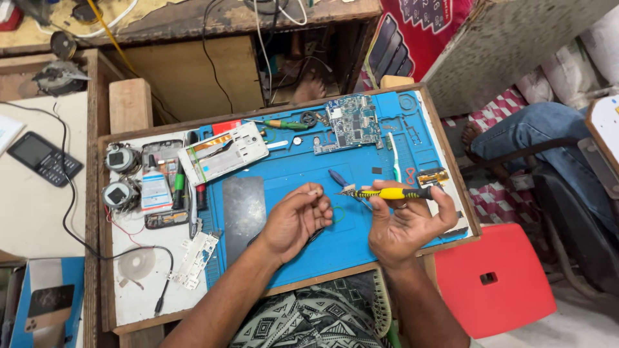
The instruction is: The person disassembles a mobile phone on a blue workbench, using a screwdriver to remove screws and a yellow tool to pry open the casing. They handle the battery, motherboard, and screen assembly, placing components on the mat while working.
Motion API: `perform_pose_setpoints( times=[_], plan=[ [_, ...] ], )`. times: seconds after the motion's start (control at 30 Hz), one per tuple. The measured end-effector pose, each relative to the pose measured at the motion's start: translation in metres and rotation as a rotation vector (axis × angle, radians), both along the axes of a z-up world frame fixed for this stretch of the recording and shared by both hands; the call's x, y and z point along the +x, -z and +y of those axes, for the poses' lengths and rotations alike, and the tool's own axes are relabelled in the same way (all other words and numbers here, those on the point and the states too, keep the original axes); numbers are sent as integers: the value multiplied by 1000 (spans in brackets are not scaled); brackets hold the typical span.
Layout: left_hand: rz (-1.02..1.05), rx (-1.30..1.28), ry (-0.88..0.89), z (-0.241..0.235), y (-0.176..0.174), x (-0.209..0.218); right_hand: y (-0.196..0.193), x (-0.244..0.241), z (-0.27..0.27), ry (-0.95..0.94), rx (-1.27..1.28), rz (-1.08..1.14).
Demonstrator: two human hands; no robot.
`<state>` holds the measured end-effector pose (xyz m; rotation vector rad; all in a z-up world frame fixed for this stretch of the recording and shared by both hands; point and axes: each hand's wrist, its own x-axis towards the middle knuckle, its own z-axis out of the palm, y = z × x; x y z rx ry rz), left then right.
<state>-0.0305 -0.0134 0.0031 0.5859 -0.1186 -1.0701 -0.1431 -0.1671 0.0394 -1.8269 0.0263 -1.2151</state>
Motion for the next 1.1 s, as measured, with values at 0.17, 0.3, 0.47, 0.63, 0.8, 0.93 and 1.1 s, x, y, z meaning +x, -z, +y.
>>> perform_pose_setpoints(
  times=[0.17, 0.3, 0.47, 0.63, 0.8, 0.93, 1.1],
  plan=[
    [-5, 11, 30, -1, 1, -4, -1, 4, 8, -15, -66, -3],
    [-33, 14, 38, -2, 2, -5, -1, 5, 10, -48, -74, 3],
    [-41, 26, 41, 0, 6, -5, 1, 5, 7, -24, -126, 38],
    [-82, 75, 27, -2, -3, -5, 1, 3, 4, -44, -19, 36],
    [-204, 111, -128, 28, -41, 31, 4, -2, -9, -23, 67, 11],
    [-311, 44, -347, 79, -91, 46, 11, -4, -21, 19, 80, 4],
    [-802, -87, -282, 107, -168, 6, 18, -6, -28, 31, 43, 33]
  ],
)
